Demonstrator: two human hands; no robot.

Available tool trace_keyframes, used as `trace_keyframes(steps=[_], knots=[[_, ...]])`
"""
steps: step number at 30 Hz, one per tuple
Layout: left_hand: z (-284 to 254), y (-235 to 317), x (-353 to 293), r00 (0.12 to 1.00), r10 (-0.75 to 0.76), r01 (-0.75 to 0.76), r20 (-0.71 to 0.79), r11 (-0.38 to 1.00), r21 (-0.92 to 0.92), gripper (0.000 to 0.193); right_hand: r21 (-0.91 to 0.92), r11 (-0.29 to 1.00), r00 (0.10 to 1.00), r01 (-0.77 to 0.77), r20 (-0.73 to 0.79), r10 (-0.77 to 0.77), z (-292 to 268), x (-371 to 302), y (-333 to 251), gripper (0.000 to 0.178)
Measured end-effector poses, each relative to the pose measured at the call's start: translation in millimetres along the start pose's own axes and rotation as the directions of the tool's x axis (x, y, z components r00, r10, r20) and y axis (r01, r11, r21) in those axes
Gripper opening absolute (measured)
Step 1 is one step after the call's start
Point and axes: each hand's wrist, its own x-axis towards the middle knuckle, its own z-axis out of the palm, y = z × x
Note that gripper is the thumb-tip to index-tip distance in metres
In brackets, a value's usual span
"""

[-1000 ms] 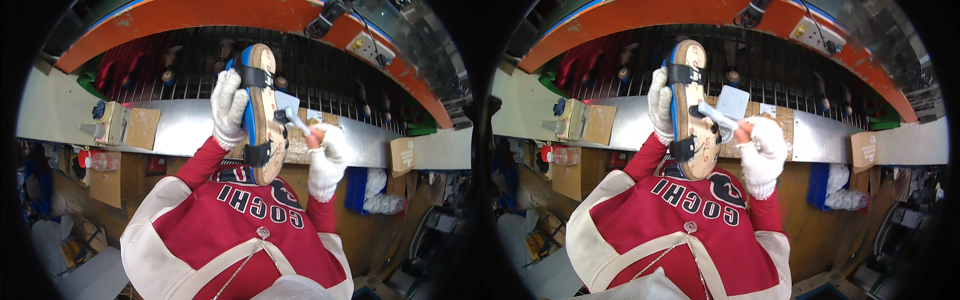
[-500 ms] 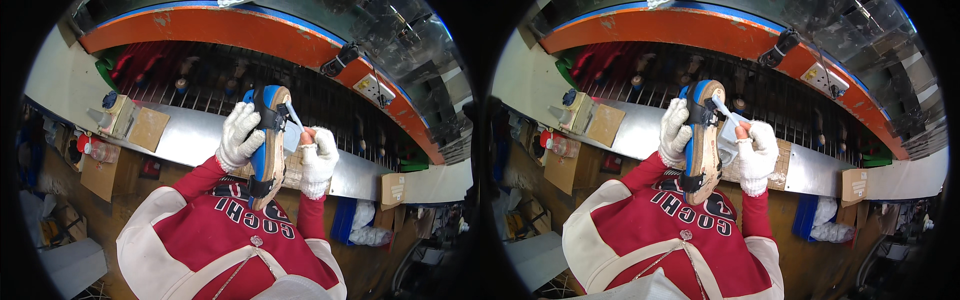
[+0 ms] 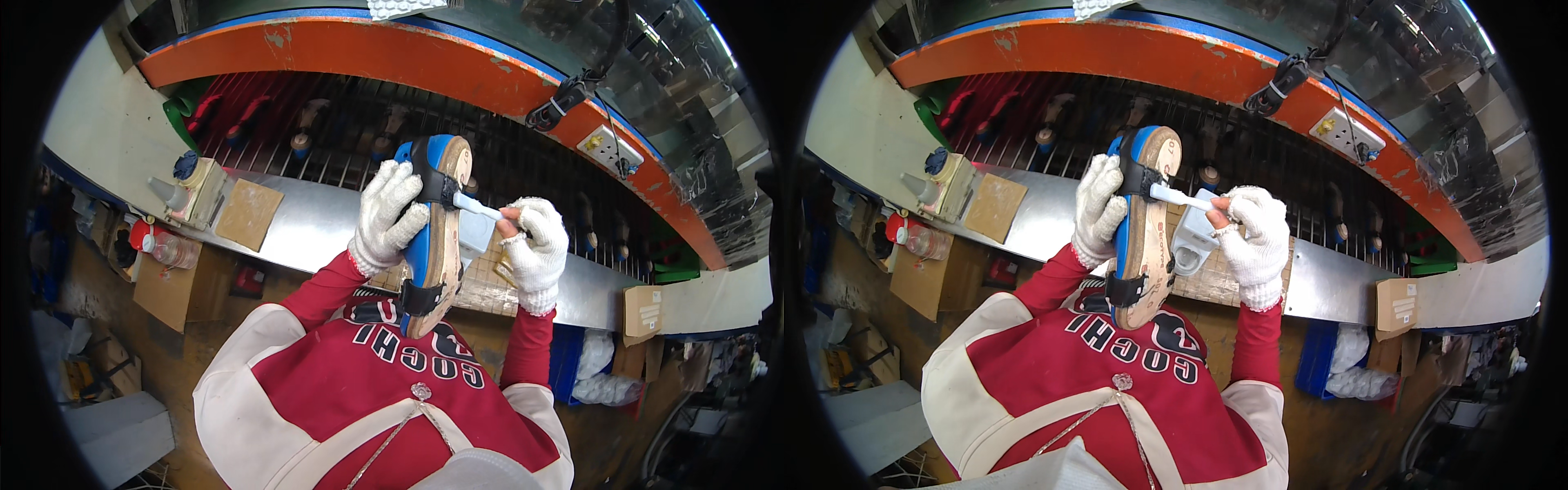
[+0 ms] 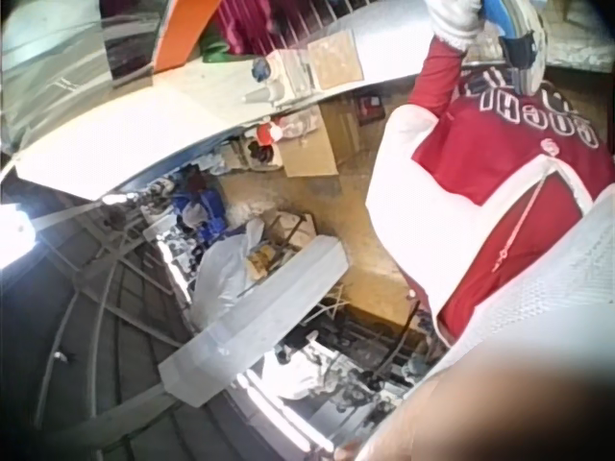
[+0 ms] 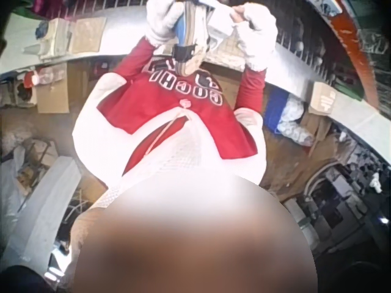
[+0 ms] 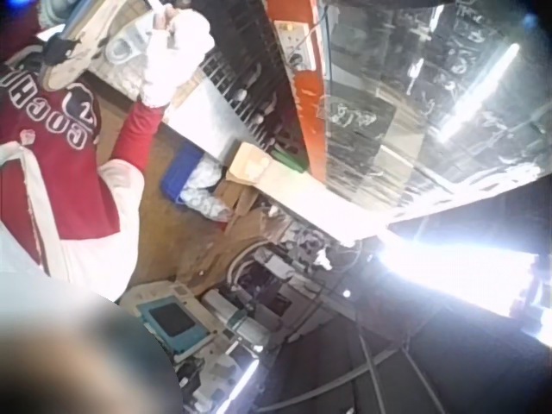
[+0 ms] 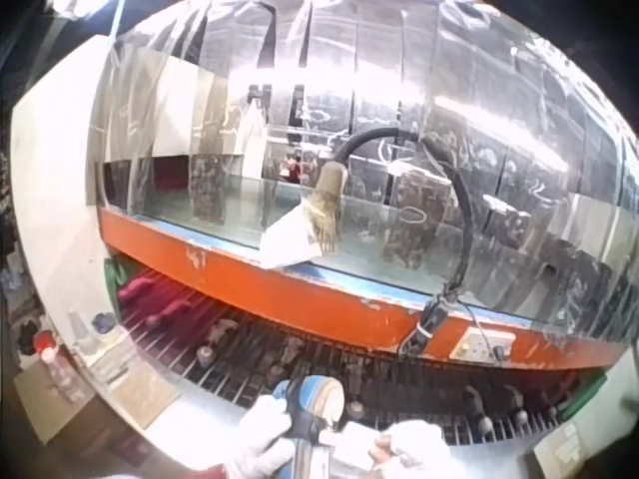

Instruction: The person repeatedly applies glue to the sole of a blue and black sandal using a small brush. They dip the brush into a container of glue and spread it across the sole, rotating the sandal to cover different areas.

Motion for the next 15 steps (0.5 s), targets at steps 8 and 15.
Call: trace_keyframes(steps=[8,15], knots=[[-0.3,-8.6,8.6,0.999,0.039,-0.039,0.004,0.998,0.041,0.063,-0.024,1.0,0.999,0.007,-0.034,-0.008,-4.0,8.0,-8.9,0.016],[3.0,-3.0,12.4,0.999,0.025,-0.026,0.023,0.999,0.042,0.062,-0.123,0.987,0.977,0.104,-0.175,-0.125,-12.0,26.5,-15.6,0.016]])
